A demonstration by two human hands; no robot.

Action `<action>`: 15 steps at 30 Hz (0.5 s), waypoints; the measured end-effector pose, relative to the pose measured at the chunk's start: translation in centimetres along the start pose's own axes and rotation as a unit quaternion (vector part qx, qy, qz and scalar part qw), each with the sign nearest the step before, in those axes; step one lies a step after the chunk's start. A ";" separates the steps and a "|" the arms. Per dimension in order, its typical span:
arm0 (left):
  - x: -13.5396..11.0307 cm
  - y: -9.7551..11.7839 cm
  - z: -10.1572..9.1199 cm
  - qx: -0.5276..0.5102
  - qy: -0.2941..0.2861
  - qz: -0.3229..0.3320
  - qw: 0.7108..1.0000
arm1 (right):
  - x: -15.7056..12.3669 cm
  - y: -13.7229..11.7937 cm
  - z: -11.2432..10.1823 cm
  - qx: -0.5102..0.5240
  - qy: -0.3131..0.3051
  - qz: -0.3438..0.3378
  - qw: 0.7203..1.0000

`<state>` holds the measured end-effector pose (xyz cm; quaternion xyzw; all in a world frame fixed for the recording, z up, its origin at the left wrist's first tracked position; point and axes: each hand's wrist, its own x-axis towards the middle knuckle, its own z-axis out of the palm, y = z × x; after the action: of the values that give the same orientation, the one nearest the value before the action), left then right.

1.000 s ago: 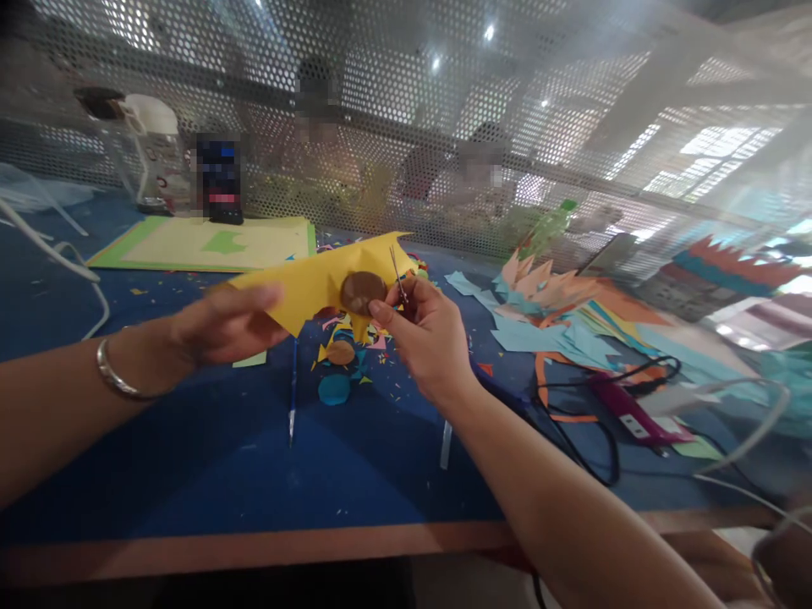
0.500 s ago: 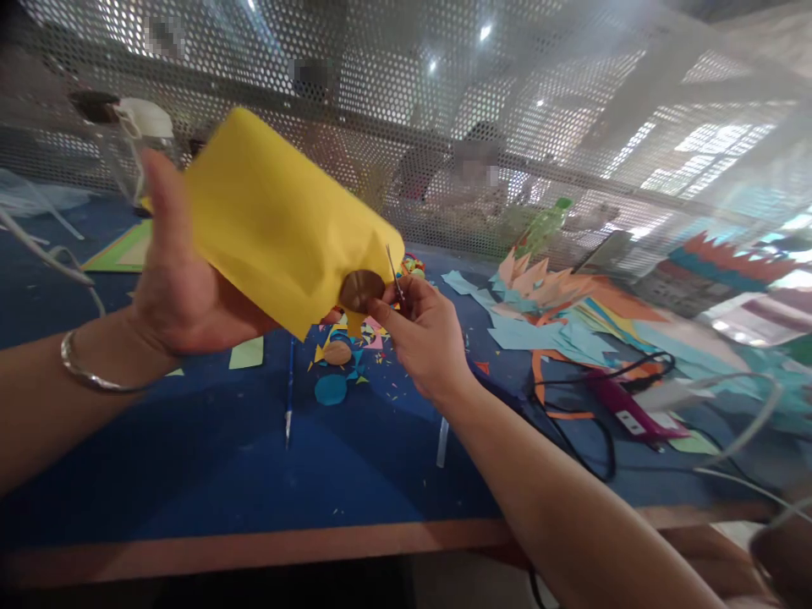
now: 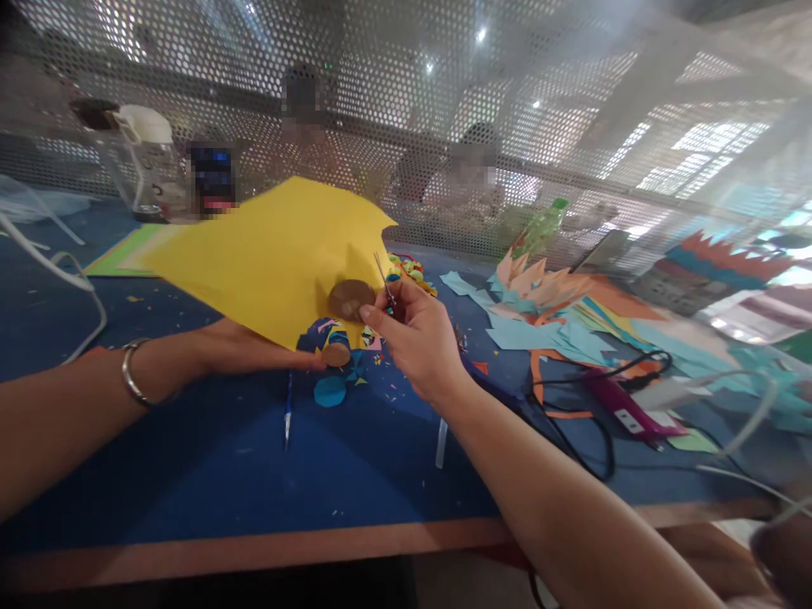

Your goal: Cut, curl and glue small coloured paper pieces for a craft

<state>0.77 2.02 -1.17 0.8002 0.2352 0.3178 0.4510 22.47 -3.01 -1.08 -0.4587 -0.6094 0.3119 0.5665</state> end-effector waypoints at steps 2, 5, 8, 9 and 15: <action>0.4 -0.1 1.0 -0.016 0.031 0.000 0.999 | 0.0 0.0 0.1 -0.008 -0.009 0.005 1.000; 0.8 0.0 2.1 -0.088 0.092 -0.028 0.991 | -0.1 0.0 0.4 -0.009 -0.019 0.020 1.000; 0.8 0.2 2.9 -0.127 0.171 -0.097 0.972 | -0.1 0.1 0.6 -0.008 -0.029 0.031 0.999; 0.8 0.2 3.2 -0.137 0.199 -0.117 0.963 | -0.1 0.1 0.7 -0.008 -0.031 0.030 0.999; 1.0 0.3 3.9 -0.261 0.290 -0.179 0.903 | -0.2 0.3 0.9 -0.085 -0.038 -0.024 0.995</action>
<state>4.31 0.30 -2.20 0.4707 0.4037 0.4993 0.6051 21.64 -2.93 -1.53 -0.4782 -0.6656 0.2626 0.5093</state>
